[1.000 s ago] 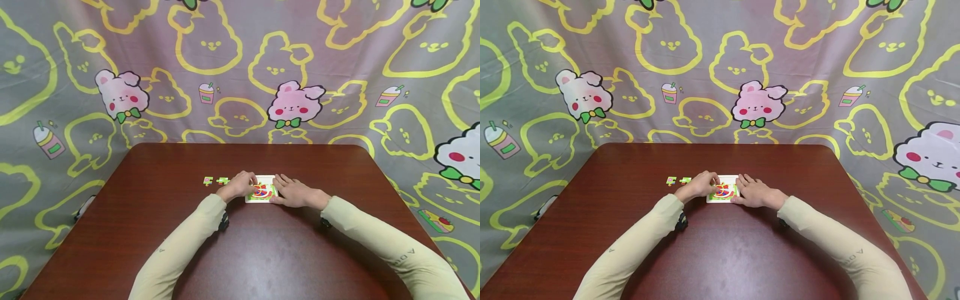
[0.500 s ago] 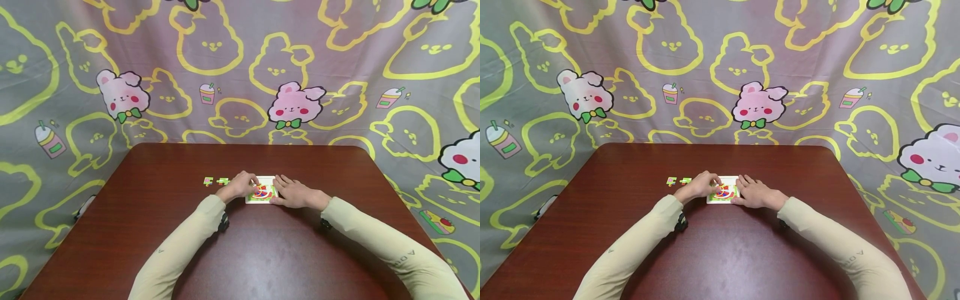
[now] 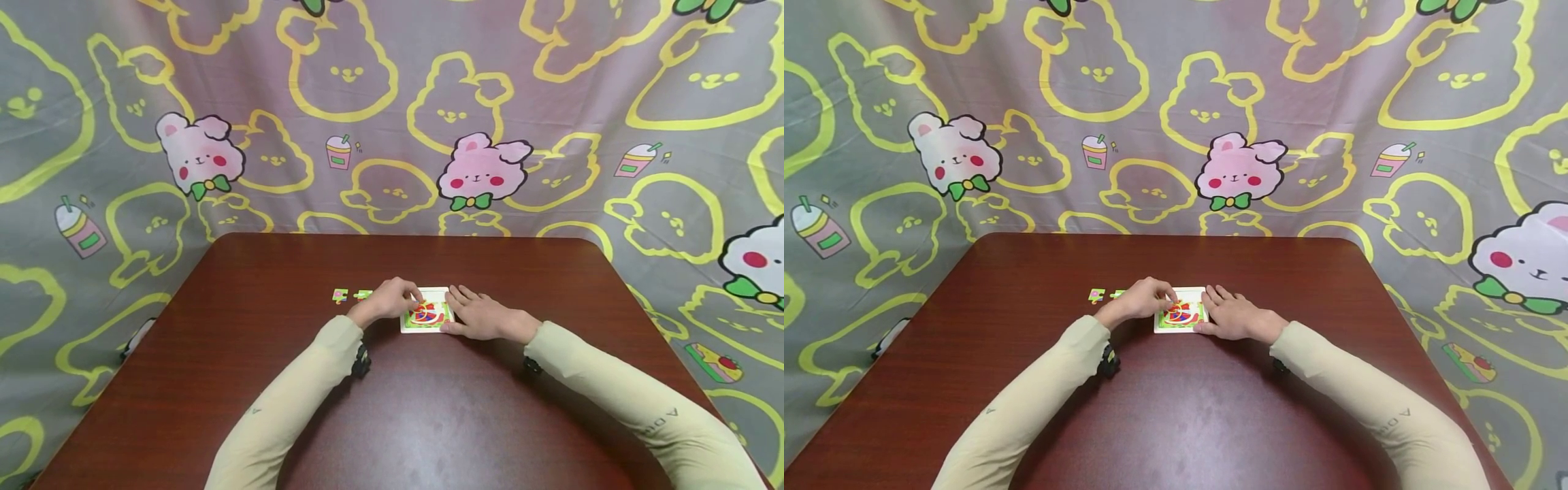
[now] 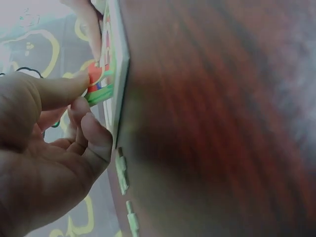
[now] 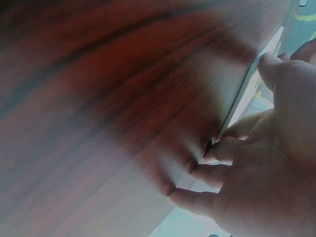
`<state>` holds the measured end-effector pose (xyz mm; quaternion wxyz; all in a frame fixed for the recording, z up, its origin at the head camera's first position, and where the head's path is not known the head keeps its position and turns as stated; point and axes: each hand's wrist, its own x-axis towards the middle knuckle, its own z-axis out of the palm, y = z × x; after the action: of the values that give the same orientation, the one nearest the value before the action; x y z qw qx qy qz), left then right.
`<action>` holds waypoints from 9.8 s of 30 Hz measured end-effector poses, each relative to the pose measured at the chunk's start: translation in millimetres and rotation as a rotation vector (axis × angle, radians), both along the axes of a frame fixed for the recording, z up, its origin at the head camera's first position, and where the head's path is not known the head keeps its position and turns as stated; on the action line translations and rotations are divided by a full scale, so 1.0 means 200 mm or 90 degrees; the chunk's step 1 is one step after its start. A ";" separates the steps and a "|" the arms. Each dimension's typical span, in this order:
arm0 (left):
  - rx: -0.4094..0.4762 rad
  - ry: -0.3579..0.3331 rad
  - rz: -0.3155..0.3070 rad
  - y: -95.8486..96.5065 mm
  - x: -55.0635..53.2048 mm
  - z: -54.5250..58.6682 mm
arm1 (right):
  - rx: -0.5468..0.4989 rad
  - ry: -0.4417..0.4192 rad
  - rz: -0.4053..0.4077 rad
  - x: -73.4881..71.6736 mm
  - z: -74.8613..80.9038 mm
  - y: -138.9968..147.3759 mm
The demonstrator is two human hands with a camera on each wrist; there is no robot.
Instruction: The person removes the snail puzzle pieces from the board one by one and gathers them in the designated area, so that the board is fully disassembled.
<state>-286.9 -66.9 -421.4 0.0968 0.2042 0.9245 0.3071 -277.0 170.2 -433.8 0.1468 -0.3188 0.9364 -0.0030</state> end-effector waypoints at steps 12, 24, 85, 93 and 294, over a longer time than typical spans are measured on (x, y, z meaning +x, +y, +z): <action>-0.001 -0.031 -0.005 -0.14 -0.04 0.09 | 0.000 0.013 0.001 0.00 0.01 -0.01; 0.007 -0.052 -0.031 -0.11 -0.03 0.06 | -0.002 0.012 0.000 0.01 0.02 -0.01; -0.211 0.024 -0.081 0.01 -0.02 0.09 | -0.087 0.002 0.001 0.00 0.01 -0.01; -0.125 0.019 -0.058 -0.13 -0.03 0.15 | -0.086 0.010 0.000 0.01 0.01 0.00; -0.002 -0.122 0.089 0.16 0.04 0.00 | -0.105 -0.001 0.023 -0.02 0.02 0.04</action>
<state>-277.9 -34.9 -421.3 0.1637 0.1084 0.9234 0.3299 -281.3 177.4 -430.2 0.1207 -0.3469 0.9268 -0.0776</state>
